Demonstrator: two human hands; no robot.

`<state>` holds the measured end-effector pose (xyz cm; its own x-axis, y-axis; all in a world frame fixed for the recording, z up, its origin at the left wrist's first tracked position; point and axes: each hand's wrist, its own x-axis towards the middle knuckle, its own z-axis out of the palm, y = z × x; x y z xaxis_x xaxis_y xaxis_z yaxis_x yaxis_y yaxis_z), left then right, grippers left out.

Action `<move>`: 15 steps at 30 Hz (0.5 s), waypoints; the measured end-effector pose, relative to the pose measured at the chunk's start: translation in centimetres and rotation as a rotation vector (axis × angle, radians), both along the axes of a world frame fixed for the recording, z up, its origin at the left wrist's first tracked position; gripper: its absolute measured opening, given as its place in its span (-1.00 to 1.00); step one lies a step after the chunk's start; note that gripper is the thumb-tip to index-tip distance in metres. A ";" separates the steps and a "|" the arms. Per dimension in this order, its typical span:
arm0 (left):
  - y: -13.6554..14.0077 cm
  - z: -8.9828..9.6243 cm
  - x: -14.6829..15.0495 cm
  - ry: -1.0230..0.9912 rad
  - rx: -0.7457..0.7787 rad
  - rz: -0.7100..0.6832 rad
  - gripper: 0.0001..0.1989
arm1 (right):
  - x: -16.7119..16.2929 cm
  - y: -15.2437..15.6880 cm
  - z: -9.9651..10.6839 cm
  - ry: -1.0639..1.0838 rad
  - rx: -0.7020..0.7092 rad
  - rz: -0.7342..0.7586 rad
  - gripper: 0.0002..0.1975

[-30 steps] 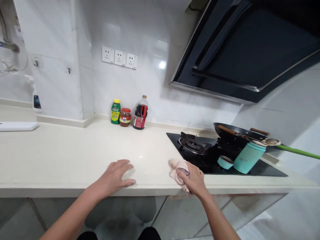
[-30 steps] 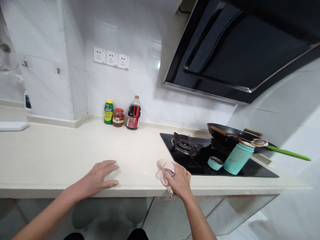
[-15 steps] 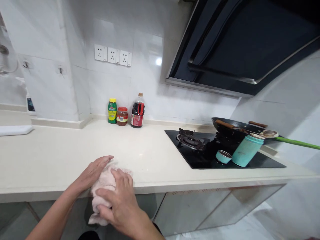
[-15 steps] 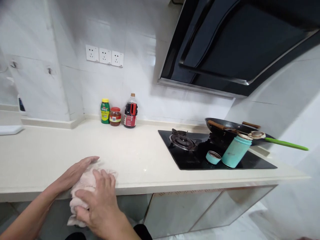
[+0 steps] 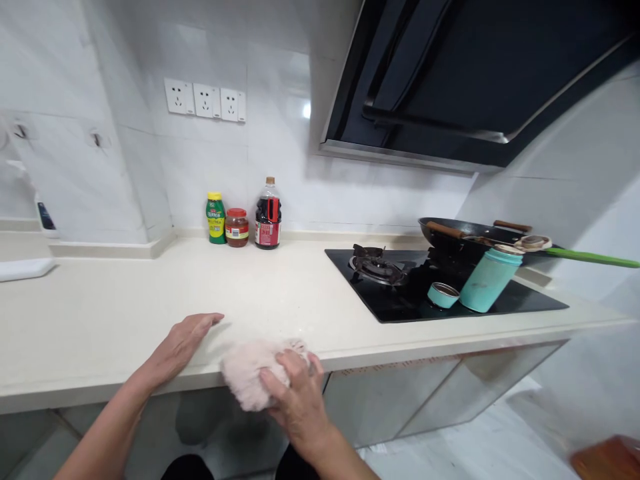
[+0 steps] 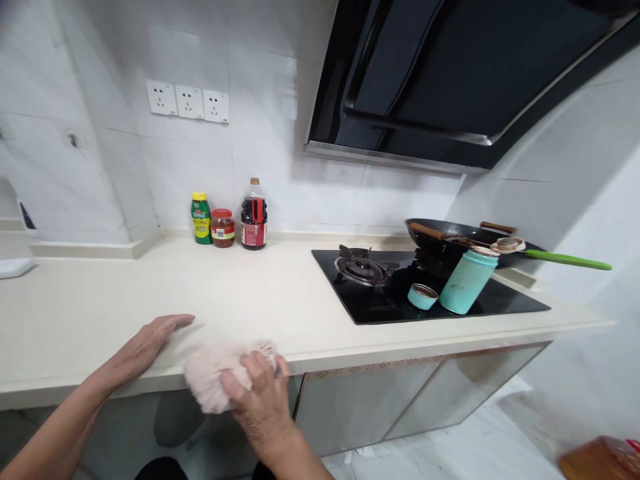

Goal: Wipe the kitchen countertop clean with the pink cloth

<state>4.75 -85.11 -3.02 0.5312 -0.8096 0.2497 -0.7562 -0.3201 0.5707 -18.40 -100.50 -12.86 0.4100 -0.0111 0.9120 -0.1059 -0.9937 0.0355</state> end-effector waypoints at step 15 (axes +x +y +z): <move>-0.4 0.6 -0.8 -0.110 -0.092 -0.050 -0.43 | -23.7 -25.3 -2.3 0.246 0.325 -0.835 -0.36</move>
